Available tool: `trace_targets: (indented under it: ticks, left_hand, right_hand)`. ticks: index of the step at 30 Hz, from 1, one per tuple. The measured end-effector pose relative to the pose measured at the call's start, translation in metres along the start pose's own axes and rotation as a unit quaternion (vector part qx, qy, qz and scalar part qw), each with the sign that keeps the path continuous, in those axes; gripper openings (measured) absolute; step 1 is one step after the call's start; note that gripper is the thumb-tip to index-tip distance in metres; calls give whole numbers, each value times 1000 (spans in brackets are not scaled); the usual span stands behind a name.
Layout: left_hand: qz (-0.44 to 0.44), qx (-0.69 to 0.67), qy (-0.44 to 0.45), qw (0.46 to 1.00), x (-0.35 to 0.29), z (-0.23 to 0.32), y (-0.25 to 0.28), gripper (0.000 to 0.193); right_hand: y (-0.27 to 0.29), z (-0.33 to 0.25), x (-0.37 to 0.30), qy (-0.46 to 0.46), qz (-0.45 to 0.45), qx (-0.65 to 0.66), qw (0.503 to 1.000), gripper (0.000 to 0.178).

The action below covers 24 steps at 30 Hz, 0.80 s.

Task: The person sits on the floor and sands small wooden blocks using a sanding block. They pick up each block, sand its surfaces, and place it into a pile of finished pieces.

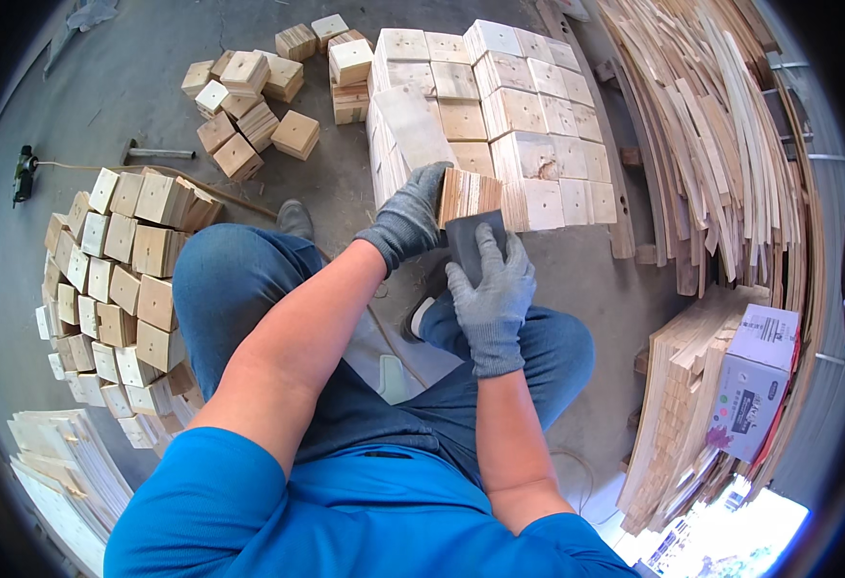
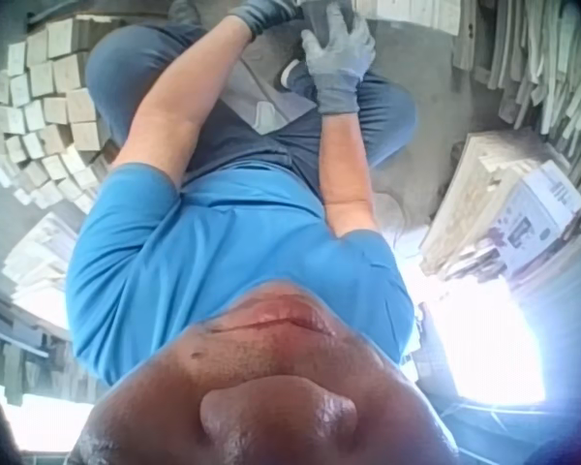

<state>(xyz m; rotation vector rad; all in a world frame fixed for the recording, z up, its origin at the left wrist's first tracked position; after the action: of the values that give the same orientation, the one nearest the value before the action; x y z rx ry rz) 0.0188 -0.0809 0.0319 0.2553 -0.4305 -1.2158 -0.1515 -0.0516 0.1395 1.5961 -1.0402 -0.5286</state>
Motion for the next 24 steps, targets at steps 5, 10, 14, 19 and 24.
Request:
trace_targets:
  ticks: [5, 10, 14, 19, 24]
  left_hand:
    - [2, 30, 2, 1000, -2, -5, -3, 105]
    - [2, 19, 4, 1000, 2, -2, -6, 107]
    - [3, 16, 9, 1000, 1, -6, -6, 109]
    - [-5, 32, 22, 999, 0, -5, -1, 113]
    - [-18, 24, 24, 999, 1, 1, -1, 107]
  right_hand:
    - [-5, 17, 75, -13, 31, -5, 999, 71]
    - [-13, 43, 149, -63, 0, -27, 998, 71]
    - [-8, 35, 133, -66, -8, -24, 998, 72]
    - [0, 22, 41, -42, 0, -4, 999, 77]
    - [5, 25, -10, -43, 5, 2, 999, 76]
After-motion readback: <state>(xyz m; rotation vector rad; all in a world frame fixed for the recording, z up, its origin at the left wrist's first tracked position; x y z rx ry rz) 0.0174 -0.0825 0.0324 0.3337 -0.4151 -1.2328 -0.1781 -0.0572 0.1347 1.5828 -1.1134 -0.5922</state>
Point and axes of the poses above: each hand's wrist, its own x-axis towards the middle knuckle, its own y-axis out of the back of the hand, z = x × y, the point moved 9 cm from there along x, towards the middle knuckle, and after that the axes turned 5 degrees about x, right-handed, at the moved point
